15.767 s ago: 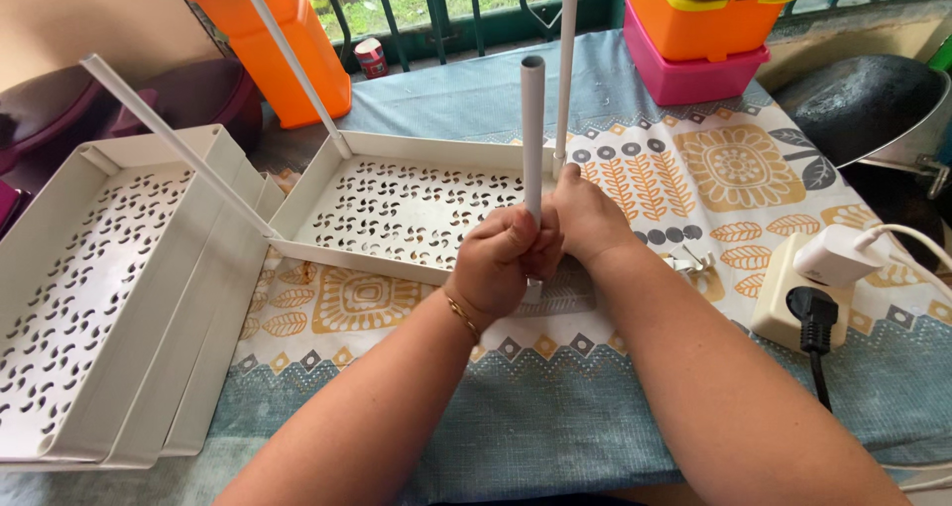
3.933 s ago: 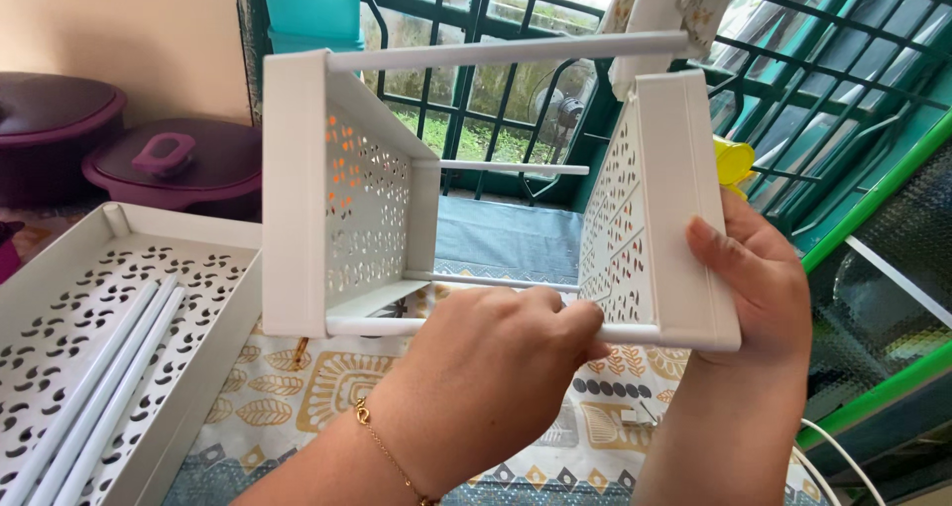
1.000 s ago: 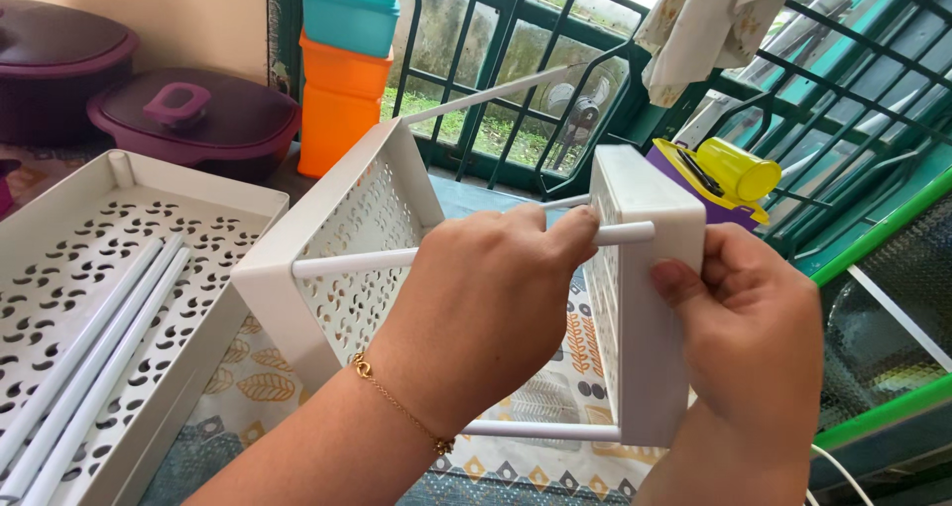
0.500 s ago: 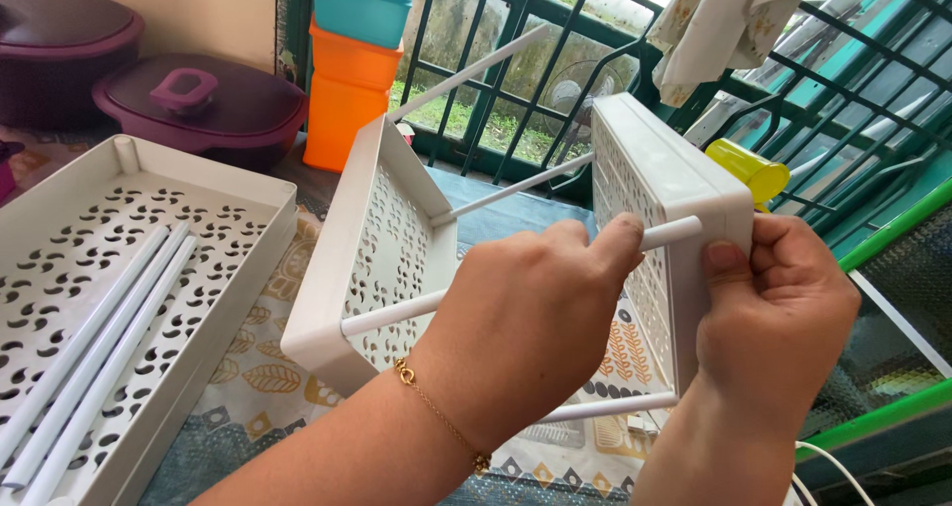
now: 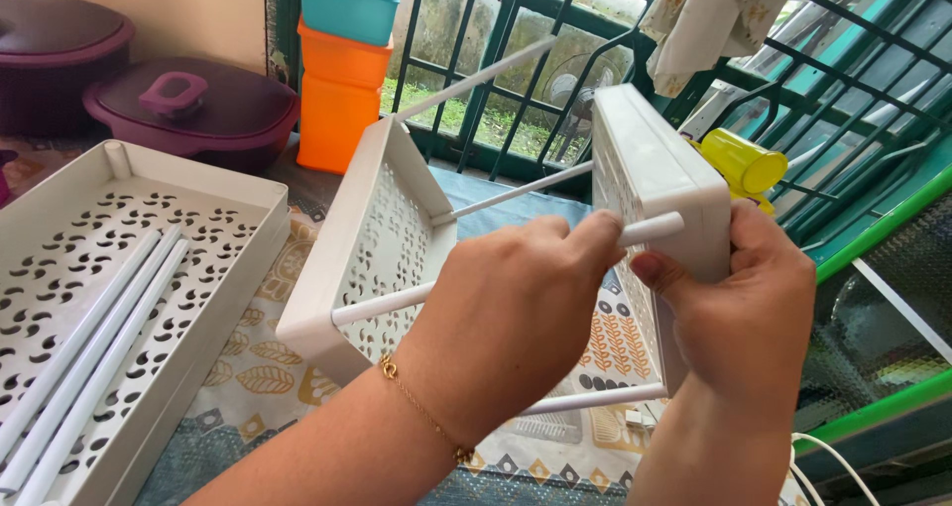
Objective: The person assembles a two-tier white plastic storage rack by inserting vertical support rods into corner holes of perforated trays and securing them with small plastic caps. The person then places a second tray on top of the rods to complete the rack.
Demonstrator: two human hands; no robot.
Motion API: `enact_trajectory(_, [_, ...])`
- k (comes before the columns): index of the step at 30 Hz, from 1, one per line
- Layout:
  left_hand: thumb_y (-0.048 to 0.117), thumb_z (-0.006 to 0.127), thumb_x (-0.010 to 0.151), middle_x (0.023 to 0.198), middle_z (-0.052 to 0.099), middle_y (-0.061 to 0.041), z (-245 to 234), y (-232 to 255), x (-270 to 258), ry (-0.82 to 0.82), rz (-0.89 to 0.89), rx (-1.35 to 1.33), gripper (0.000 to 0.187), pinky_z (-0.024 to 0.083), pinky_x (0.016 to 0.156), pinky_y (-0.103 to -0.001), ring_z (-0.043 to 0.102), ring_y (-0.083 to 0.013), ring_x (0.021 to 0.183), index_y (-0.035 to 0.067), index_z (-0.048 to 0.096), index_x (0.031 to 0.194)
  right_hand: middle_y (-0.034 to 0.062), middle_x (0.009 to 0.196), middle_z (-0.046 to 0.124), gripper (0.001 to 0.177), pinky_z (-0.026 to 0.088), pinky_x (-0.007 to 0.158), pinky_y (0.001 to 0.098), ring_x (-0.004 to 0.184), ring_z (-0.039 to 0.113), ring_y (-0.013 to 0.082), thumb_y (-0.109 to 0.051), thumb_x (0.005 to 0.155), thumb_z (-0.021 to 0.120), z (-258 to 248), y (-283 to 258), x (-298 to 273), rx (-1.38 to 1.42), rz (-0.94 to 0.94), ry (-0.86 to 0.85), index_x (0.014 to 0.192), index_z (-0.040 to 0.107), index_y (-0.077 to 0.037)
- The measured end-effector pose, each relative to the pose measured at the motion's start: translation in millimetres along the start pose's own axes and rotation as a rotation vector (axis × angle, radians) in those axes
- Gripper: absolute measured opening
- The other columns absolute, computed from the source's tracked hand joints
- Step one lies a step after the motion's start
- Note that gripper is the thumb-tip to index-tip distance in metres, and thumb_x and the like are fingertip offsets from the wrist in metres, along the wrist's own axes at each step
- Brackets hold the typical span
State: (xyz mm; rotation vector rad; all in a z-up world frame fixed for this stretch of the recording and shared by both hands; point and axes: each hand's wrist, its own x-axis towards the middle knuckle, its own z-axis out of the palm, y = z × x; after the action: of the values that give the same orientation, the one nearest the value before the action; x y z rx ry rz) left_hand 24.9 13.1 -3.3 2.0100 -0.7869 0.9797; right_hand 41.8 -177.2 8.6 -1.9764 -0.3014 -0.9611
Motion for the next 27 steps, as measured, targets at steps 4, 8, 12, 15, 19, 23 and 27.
enact_trajectory(4, [0.006,0.060,0.090,0.078,0.065,-0.013,-0.3,4.3,-2.3,0.016,0.048,-0.019,0.017,0.052,0.059,-0.048,0.068,-0.0358,0.070,0.008,0.061,0.107,0.0060,0.100,0.072,0.035,0.053,0.080,0.0245,0.091,0.062,0.0066,0.002,0.081,0.090,-6.4,2.9,-5.6,-0.021,-0.189,0.054,0.108,0.069,0.004])
enact_trajectory(8, [0.005,0.060,0.089,0.079,0.063,-0.012,-2.4,4.5,-3.4,0.024,0.081,-0.025,0.024,0.051,0.059,-0.048,0.067,-0.0358,0.071,0.008,0.060,0.113,0.0071,0.102,0.073,0.035,0.055,0.084,0.0255,0.092,0.067,0.0082,0.000,0.084,0.092,-5.7,11.8,-7.5,0.067,-0.229,0.103,0.109,0.068,0.004])
enact_trajectory(12, [0.006,0.062,0.090,0.079,0.063,-0.012,-3.3,6.4,-4.8,0.050,0.126,-0.035,0.025,0.051,0.060,-0.048,0.067,-0.0350,0.071,0.010,0.060,0.114,0.0088,0.107,0.074,0.035,0.058,0.087,0.0253,0.096,0.070,0.0101,0.002,0.086,0.090,-2.1,23.1,-0.6,0.206,-0.265,0.111,0.111,0.067,0.005])
enact_trajectory(15, [0.008,0.063,0.090,0.077,0.063,-0.013,-2.3,7.1,-6.3,0.036,0.101,-0.034,0.022,0.050,0.057,-0.048,0.067,-0.0351,0.070,0.010,0.061,0.112,0.0093,0.110,0.074,0.036,0.059,0.089,0.0255,0.098,0.070,0.0104,0.002,0.086,0.091,-0.2,27.4,2.6,0.245,-0.301,0.077,0.110,0.065,0.004])
enact_trajectory(19, [0.008,0.063,0.089,0.078,0.064,-0.014,-0.6,6.4,-5.5,0.022,0.094,-0.050,0.023,0.050,0.056,-0.048,0.068,-0.0355,0.069,0.008,0.061,0.112,0.0080,0.110,0.073,0.035,0.059,0.090,0.0260,0.096,0.070,0.0097,0.002,0.083,0.087,1.0,28.4,4.8,0.249,-0.277,0.091,0.110,0.064,0.002])
enact_trajectory(23, [0.007,0.062,0.089,0.079,0.064,-0.015,-1.4,3.4,-4.6,0.065,0.120,-0.031,0.030,0.051,0.058,-0.047,0.068,-0.0350,0.069,0.006,0.062,0.119,0.0091,0.107,0.074,0.036,0.058,0.088,0.0263,0.095,0.069,0.0099,0.005,0.084,0.088,5.3,28.3,4.0,0.213,-0.223,0.115,0.112,0.065,0.003])
enact_trajectory(27, [0.008,0.062,0.088,0.076,0.064,-0.015,0.2,5.4,-4.6,0.071,0.078,0.068,0.028,0.051,0.055,-0.047,0.067,-0.0347,0.066,0.004,0.063,0.116,0.0101,0.103,0.073,0.033,0.055,0.088,0.0264,0.090,0.067,0.0099,0.007,0.082,0.090,8.8,30.7,4.8,0.226,-0.201,0.114,0.106,0.066,0.005])
